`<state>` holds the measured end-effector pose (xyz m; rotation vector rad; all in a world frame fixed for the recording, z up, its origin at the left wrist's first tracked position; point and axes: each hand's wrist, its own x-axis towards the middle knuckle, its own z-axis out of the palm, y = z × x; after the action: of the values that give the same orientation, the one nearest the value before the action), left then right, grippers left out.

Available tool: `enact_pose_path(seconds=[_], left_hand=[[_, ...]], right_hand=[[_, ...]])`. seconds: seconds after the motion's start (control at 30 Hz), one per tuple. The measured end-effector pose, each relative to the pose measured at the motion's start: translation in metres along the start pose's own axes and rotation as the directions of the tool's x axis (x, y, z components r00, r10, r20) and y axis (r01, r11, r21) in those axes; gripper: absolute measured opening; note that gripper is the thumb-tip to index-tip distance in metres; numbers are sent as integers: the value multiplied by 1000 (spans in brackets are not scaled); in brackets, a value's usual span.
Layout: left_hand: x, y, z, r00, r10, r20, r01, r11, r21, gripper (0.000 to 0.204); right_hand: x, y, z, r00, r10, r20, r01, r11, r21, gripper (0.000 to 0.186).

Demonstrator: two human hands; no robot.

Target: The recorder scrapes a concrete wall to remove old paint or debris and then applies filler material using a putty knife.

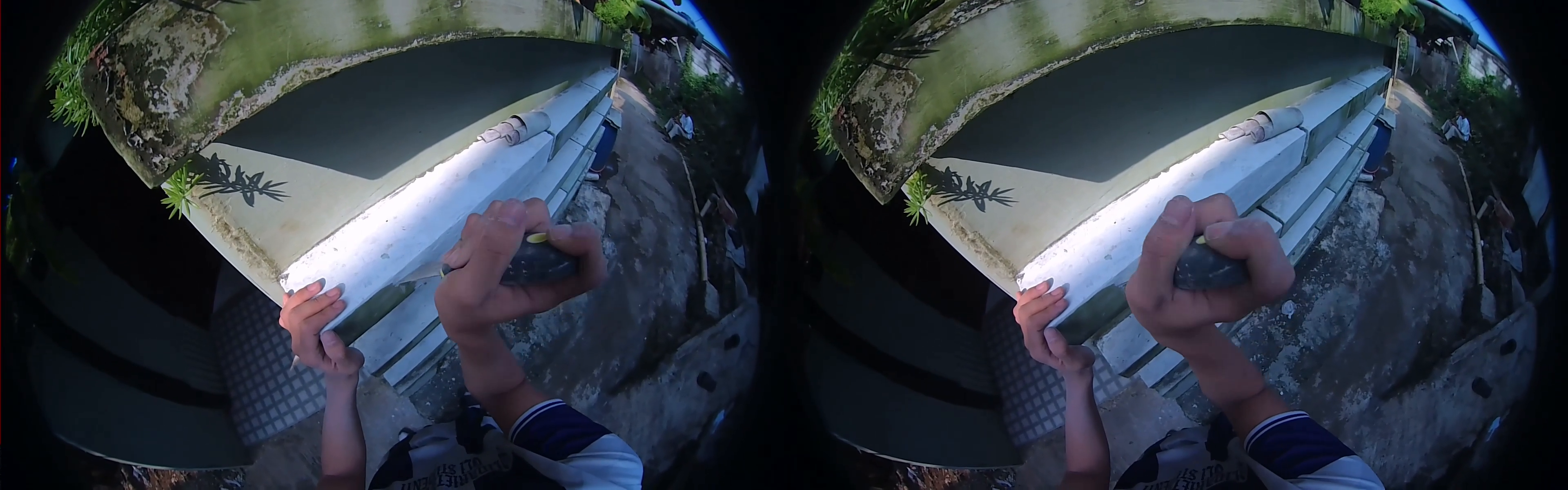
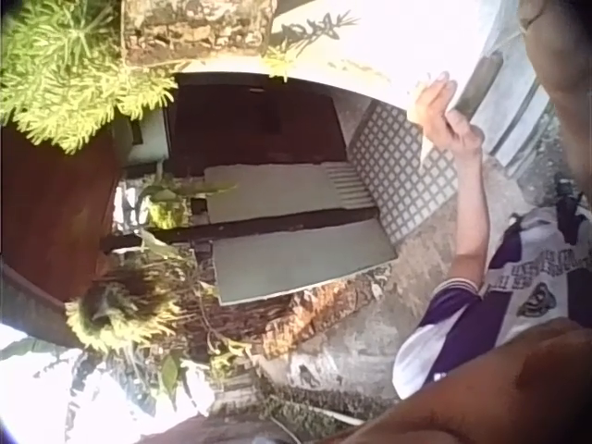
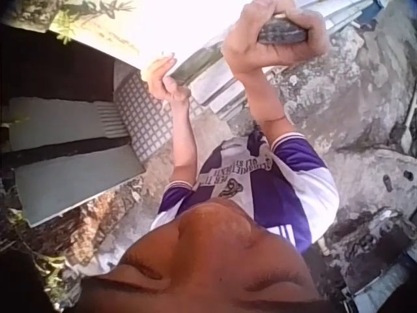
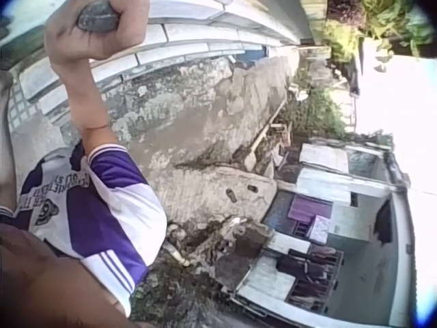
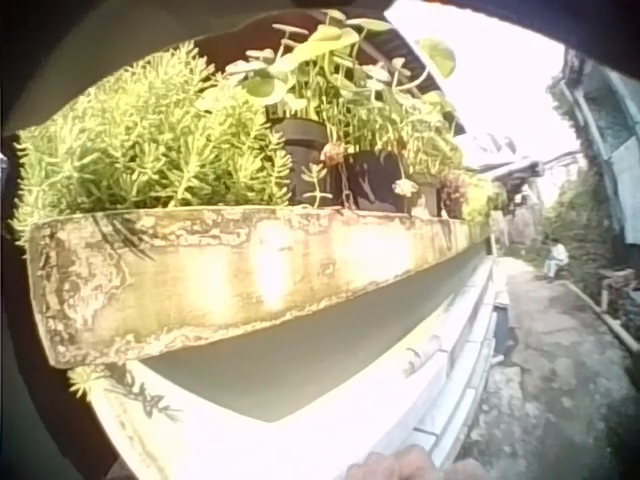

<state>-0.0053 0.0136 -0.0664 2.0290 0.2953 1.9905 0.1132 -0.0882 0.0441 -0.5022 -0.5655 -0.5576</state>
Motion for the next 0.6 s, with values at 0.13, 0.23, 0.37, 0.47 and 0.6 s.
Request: enact_pose_path(seconds=[0.13, 0.23, 0.37, 0.47, 0.6], left_hand=[[-1, -4, 0, 1000, 10, 4, -10, 1000, 22, 44], [1, -3, -4, 1000, 12, 18, -12, 999, 34, 44], [0, 0, 3, 999, 4, 32, -5, 1000, 25, 44], [-1, -3, -1, 999, 0, 41, -1, 1000, 25, 44], [0, -2, -1, 1000, 2, -17, -2, 1000, 9, 44]], right_hand=[[-28, 39, -16, 893, -266, 364, 401, 838, -371, 25], [-14, 14, -25, 958, -194, 211, 228, 962, -151, 29], [-5, 37, -19, 899, -301, 318, 404, 851, -335, 24], [-13, 44, -22, 907, -264, 327, 380, 847, -371, 22], [0, -5, -6, 1000, 7, 28, -7, 1000, 15, 30]])
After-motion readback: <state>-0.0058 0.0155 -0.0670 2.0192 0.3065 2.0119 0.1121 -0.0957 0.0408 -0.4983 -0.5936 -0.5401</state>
